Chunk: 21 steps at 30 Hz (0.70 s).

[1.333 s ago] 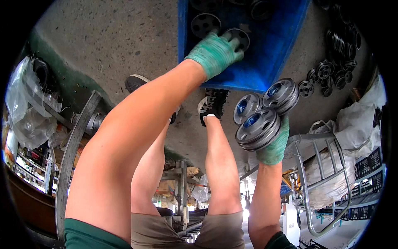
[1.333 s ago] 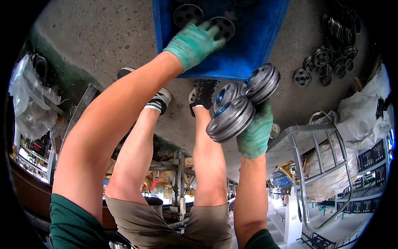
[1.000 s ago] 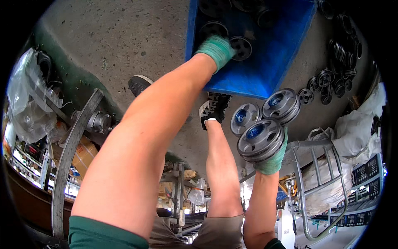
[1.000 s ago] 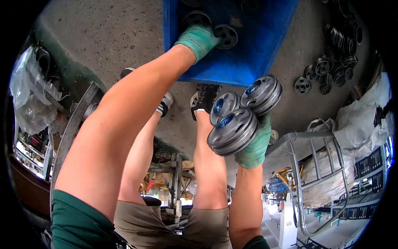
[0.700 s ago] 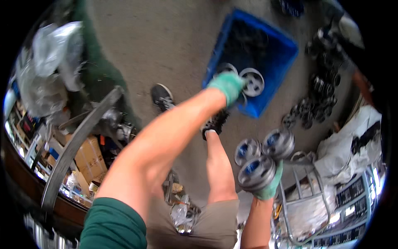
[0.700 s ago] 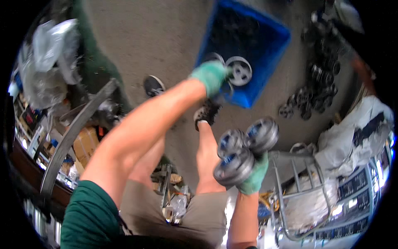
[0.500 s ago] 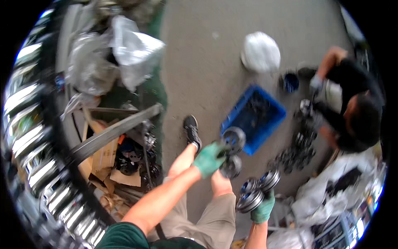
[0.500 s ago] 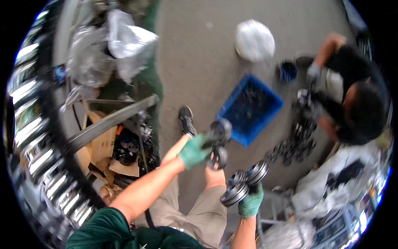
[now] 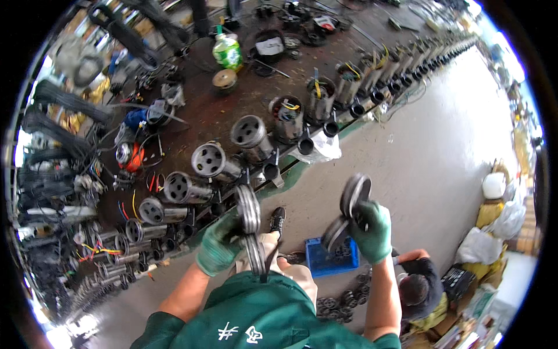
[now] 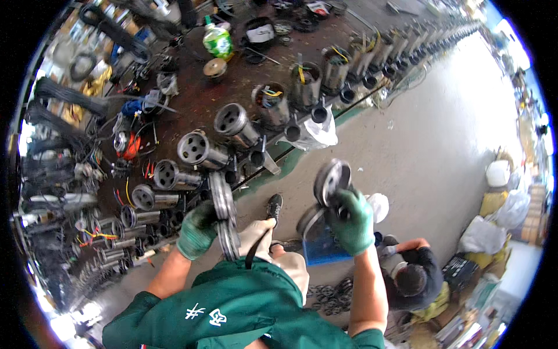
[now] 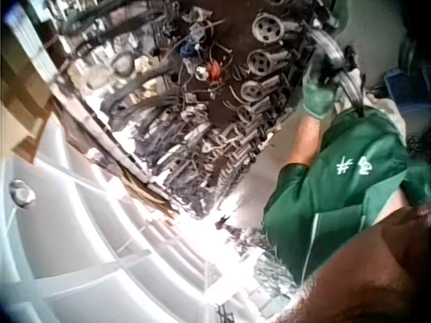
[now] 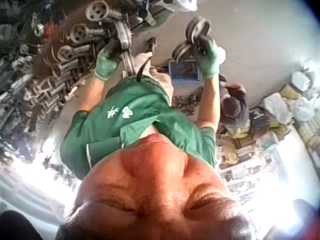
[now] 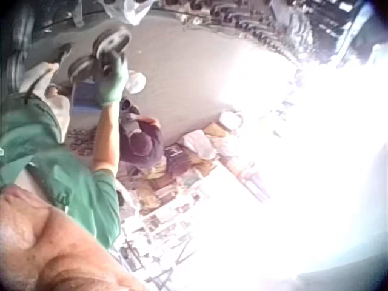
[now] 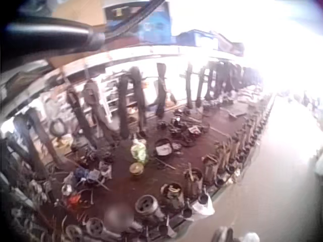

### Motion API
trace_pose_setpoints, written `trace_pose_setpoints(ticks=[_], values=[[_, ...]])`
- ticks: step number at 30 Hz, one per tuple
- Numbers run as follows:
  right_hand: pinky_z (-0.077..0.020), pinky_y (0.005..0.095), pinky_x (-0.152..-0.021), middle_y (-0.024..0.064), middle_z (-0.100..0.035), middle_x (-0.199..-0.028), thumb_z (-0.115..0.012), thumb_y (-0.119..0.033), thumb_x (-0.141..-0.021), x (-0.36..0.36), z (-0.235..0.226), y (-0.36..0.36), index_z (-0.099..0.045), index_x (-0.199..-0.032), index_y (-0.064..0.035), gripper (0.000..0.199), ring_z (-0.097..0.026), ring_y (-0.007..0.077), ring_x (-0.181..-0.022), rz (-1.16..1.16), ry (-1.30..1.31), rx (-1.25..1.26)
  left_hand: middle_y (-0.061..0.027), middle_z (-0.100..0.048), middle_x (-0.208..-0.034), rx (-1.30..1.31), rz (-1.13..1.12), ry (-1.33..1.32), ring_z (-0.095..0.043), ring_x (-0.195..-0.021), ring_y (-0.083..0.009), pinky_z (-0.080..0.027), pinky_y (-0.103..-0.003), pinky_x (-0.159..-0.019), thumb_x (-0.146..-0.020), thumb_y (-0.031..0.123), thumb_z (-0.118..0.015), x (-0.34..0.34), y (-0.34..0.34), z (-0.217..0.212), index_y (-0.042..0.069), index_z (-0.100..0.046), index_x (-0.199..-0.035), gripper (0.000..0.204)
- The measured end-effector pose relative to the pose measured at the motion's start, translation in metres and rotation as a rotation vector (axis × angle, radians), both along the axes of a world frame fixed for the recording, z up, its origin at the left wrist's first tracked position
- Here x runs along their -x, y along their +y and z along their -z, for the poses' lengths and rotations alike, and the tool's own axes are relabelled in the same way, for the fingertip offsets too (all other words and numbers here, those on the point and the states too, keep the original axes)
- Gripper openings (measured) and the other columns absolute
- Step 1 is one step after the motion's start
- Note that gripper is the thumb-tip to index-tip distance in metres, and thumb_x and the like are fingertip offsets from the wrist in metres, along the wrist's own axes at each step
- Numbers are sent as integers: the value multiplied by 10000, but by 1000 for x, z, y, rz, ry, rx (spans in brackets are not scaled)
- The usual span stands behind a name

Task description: The person inserts small circular metal discs into cylindrical metal housings arranged on a workbench. They pick up the discs from a blue bin and place them into the housings one by one, occasionally adjusting the position of the components. The person wears green gloves throughout the process.

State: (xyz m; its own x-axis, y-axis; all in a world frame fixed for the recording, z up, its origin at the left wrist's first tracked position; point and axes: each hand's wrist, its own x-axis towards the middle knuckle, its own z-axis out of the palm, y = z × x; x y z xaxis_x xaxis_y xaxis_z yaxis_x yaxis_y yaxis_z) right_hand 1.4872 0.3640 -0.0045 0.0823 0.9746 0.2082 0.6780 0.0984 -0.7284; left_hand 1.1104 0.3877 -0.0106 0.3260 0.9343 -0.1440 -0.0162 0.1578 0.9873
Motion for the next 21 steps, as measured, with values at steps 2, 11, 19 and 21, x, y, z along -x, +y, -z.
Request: trace_pose_setpoints(ticks=[2,11,19,21], values=[[-552,359,-713,139,-672,-978,-771,34,-729,11,-20,45,-686,-1078,-39,367,-685,289,-799,-27,33,46,-100,-712,-1231,57,-70,-74,-685,-1089,-188,-546,-334,-994,-881,-77,-728,14,16,-18,-1,-609,-1324,465],[-538,432,-830,179,-678,-1001,-753,-31,-746,38,-54,240,-679,-1069,-63,333,-667,376,-926,-293,-310,210,-108,-693,-1248,-48,-420,-131,-673,-1105,-223,-540,-380,-1012,-871,-30,-773,73,44,-19,6,-617,-1314,471],[-574,471,-798,234,-719,-939,-707,-57,-793,36,8,305,-702,-1090,-72,298,-714,414,-921,-512,-640,266,-152,-648,-1309,151,-623,-420,-640,-1177,-277,-533,-452,-1043,-1063,185,-556,64,55,15,-38,-578,-1362,374],[-587,485,-788,226,-728,-939,-702,-26,-796,39,10,310,-698,-1102,-71,310,-723,412,-919,-557,-660,362,-137,-652,-1309,106,-685,-367,-639,-1177,-256,-532,-417,-1033,-1049,145,-574,50,57,16,-23,-585,-1364,358]])
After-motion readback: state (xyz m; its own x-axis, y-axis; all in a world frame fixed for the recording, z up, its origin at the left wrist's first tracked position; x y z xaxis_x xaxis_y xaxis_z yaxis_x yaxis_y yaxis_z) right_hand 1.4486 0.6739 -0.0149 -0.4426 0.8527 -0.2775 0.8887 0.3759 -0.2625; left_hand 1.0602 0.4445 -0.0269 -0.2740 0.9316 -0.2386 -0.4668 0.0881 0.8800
